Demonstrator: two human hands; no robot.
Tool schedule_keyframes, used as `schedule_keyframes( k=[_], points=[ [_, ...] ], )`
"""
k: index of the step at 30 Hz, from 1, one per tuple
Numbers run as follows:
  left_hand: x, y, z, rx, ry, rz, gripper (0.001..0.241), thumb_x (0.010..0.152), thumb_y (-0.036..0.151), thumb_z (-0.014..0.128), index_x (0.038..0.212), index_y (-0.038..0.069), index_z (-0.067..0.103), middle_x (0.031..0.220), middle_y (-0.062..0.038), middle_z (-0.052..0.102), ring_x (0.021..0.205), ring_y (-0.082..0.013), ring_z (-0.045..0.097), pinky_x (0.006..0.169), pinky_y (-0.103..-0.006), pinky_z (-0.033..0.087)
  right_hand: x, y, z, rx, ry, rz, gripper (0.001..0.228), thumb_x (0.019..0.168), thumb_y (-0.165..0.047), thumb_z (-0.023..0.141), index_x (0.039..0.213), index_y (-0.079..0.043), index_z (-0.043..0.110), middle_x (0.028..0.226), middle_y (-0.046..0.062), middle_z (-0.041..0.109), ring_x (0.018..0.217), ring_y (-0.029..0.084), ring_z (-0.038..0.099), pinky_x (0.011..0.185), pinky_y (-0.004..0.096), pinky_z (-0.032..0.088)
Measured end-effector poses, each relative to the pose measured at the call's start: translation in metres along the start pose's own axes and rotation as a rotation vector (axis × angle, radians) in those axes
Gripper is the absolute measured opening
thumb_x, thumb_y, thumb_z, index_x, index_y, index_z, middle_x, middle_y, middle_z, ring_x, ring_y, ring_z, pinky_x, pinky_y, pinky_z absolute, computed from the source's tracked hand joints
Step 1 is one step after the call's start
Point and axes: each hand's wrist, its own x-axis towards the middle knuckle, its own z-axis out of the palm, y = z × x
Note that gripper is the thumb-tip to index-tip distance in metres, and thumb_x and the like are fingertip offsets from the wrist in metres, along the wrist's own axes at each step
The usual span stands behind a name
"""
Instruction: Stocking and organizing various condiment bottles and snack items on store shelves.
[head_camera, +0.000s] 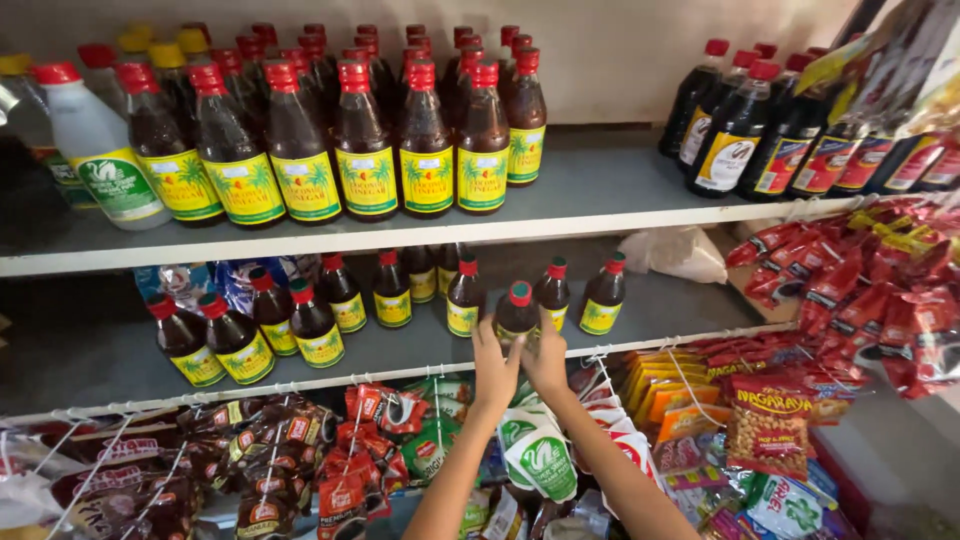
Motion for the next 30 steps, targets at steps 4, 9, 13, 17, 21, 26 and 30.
schedule_keyframes(
  k=[4, 9, 13, 17, 21, 26, 30],
  points=[
    [-0.014, 0.069, -0.011, -0.007, 0.024, 0.173, 0.062, 0.097, 0.018, 0.067, 0.146, -0.006, 0.036, 0.138, -0.03, 0.046, 0.126, -0.0475, 0.051, 0.105, -0.0476, 0.043, -0.008, -0.045, -0.041, 0.003, 0.081, -0.289, 0.07, 0.081, -0.008, 0.077, 0.145, 0.0, 0.048, 0.112, 0.026, 0.073, 0.108, 0.036, 0.073, 0.083, 0.041, 0.06],
    [0.003, 0.137, -0.016, -0.033, 0.071, 0.32, 0.063, 0.097, 0.024, 0.069, 0.144, -0.006, 0.039, 0.137, -0.028, 0.05, 0.127, -0.044, 0.054, 0.107, -0.0472, 0.042, 0.008, -0.132, -0.095, -0.063, 0.136, -0.279, 0.064, 0.067, -0.021, 0.091, 0.12, 0.001, 0.063, 0.098, 0.017, 0.076, 0.085, 0.026, 0.075, 0.076, 0.037, 0.057],
    [0.044, 0.195, -0.024, -0.044, 0.087, 0.367, 0.061, 0.094, 0.028, 0.074, 0.139, -0.003, 0.047, 0.131, -0.024, 0.057, 0.123, -0.0403, 0.058, 0.105, -0.0443, 0.048, 0.04, -0.18, -0.121, -0.005, 0.139, -0.227, 0.059, 0.066, -0.019, 0.086, 0.119, -0.001, 0.067, 0.096, 0.016, 0.078, 0.082, 0.027, 0.074, 0.076, 0.036, 0.059],
    [0.094, 0.219, -0.022, -0.074, 0.056, 0.442, 0.06, 0.096, 0.025, 0.071, 0.141, -0.004, 0.046, 0.131, -0.024, 0.056, 0.123, -0.0402, 0.057, 0.105, -0.0452, 0.046, 0.091, -0.202, -0.132, -0.032, 0.218, -0.441, 0.049, 0.072, -0.015, 0.082, 0.116, -0.001, 0.067, 0.102, 0.017, 0.078, 0.1, 0.024, 0.077, 0.083, 0.035, 0.057],
    [0.13, 0.217, -0.015, -0.027, 0.123, 0.602, 0.051, 0.105, 0.02, 0.059, 0.147, -0.005, 0.044, 0.143, -0.027, 0.049, 0.132, -0.0427, 0.052, 0.113, -0.0473, 0.042, 0.134, -0.219, -0.127, 0.024, 0.234, -0.509, 0.049, 0.071, -0.018, 0.085, 0.113, -0.001, 0.068, 0.1, 0.016, 0.078, 0.097, 0.024, 0.078, 0.084, 0.035, 0.058],
    [0.156, 0.193, 0.003, -0.006, 0.096, 0.542, 0.058, 0.105, 0.022, 0.055, 0.148, -0.012, 0.036, 0.147, -0.031, 0.039, 0.134, -0.0451, 0.045, 0.111, -0.0485, 0.038, 0.172, -0.215, -0.109, 0.005, 0.188, -0.392, 0.058, 0.067, -0.024, 0.089, 0.114, 0.0, 0.067, 0.098, 0.018, 0.078, 0.092, 0.028, 0.078, 0.079, 0.038, 0.058],
    [0.165, 0.183, 0.006, 0.012, 0.064, 0.409, 0.062, 0.102, 0.026, 0.054, 0.147, -0.012, 0.036, 0.141, -0.027, 0.04, 0.119, -0.0384, 0.055, 0.105, -0.0448, 0.045, 0.203, -0.181, -0.088, -0.058, 0.146, -0.341, 0.063, 0.068, -0.029, 0.09, 0.117, 0.0, 0.065, 0.1, 0.022, 0.076, 0.096, 0.035, 0.076, 0.08, 0.042, 0.059]
  ],
)
